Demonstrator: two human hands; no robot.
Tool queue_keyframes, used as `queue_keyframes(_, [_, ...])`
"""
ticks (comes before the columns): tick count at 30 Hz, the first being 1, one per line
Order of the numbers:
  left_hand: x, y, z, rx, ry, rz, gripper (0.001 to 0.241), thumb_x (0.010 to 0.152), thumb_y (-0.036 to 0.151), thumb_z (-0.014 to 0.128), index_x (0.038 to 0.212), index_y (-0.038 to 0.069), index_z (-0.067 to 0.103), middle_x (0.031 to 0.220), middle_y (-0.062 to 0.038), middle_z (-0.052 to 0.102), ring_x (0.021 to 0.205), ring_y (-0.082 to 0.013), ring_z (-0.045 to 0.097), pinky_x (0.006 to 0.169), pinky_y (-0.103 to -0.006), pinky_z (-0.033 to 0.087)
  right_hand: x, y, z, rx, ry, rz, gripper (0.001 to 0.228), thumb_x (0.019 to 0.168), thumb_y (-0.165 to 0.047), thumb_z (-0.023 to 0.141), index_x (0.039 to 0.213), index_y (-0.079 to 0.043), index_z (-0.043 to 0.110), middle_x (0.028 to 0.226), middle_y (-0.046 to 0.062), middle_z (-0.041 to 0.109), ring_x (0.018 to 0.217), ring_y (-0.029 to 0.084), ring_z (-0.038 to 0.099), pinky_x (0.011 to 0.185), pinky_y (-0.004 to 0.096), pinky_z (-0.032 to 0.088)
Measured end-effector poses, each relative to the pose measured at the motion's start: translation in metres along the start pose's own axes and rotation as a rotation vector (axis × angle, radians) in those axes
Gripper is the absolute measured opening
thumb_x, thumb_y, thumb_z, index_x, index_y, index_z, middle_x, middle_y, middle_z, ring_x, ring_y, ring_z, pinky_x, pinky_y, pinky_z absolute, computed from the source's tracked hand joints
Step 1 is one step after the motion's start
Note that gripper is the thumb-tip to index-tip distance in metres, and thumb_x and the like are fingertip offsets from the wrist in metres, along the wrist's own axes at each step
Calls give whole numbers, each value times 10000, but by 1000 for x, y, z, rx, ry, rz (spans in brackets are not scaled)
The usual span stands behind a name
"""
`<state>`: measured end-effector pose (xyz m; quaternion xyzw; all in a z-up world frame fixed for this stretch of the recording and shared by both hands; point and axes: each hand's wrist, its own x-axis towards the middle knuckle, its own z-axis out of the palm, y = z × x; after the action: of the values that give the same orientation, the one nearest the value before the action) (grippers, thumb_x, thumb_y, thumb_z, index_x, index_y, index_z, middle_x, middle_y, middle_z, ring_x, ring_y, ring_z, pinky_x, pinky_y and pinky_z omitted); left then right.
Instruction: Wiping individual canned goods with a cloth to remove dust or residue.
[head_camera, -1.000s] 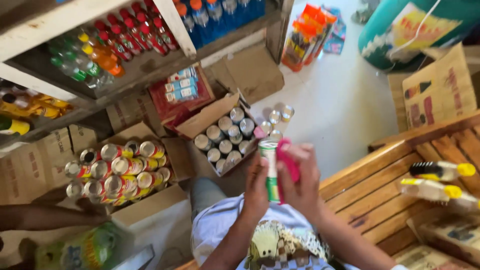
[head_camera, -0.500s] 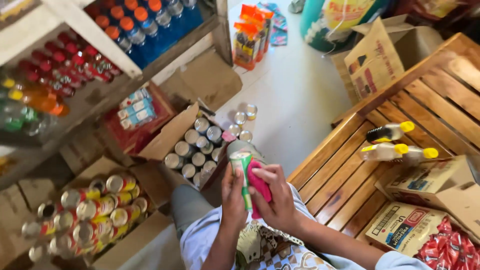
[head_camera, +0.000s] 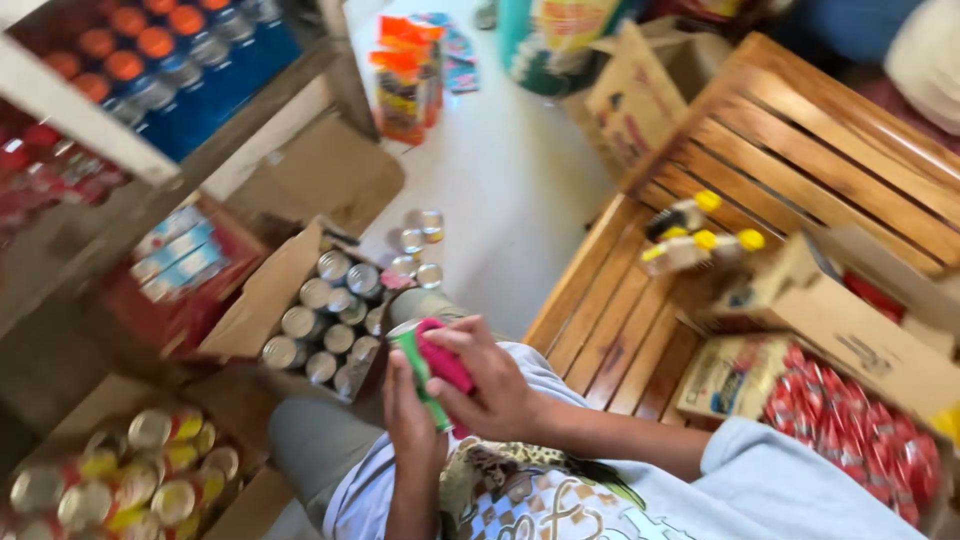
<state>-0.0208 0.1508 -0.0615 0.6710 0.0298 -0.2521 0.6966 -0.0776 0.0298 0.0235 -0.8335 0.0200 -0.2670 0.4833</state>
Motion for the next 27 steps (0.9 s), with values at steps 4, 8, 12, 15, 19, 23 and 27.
queue_keyframes(4, [-10,23,-4,-428,-124,-135,498,1084,353,409,1332,-34,600,1137,-166,660,922,-169,596,757,-294,494,-7,-11,4,-34,-53,31,471,987,-230,598,1372,17,485,1195,199,528,925,283,561,790,372,521])
queue_keyframes(8, [-12,15,-7,-483,-272,-99,433,1079,305,467,1326,-26,597,1068,-122,674,865,-125,603,719,-261,499,-17,-23,2,-57,-5,73,446,991,-215,593,1372,1,506,1194,193,534,963,300,571,836,389,520])
queue_keyframes(12, [-21,15,-8,-453,-337,-148,443,1086,327,452,1309,-25,604,1022,-100,673,827,-99,602,682,-255,491,-29,-27,6,-91,73,118,409,986,-159,622,1357,-17,529,1186,171,540,954,274,581,843,366,521])
queue_keyframes(15, [-24,5,-12,-425,-358,-193,467,1073,345,464,1322,-27,597,1048,-119,677,852,-118,612,715,-256,500,-38,-29,8,-99,121,145,420,995,-178,612,1372,-22,515,1194,177,534,1007,290,562,885,386,506])
queue_keyframes(19, [-22,7,-7,-481,-397,-204,421,1076,338,481,1265,-16,606,1063,-105,665,896,-124,606,776,-280,496,-37,-28,7,-110,190,182,483,989,-168,624,1414,-32,440,1203,157,539,1010,284,579,875,388,515])
queue_keyframes(23, [-7,15,2,-462,-501,-139,428,1068,375,492,1234,-6,594,1009,-103,659,827,-124,630,713,-262,522,-36,-15,10,-97,250,264,504,968,-149,644,1395,-22,409,1191,154,512,989,274,579,860,400,514])
queue_keyframes(27, [13,-3,21,-408,-332,-205,368,1092,328,478,1230,24,631,1049,-86,670,839,-111,594,709,-270,493,-35,-9,-11,-165,247,130,398,931,-138,680,1284,-40,524,1094,133,569,937,271,546,837,384,504])
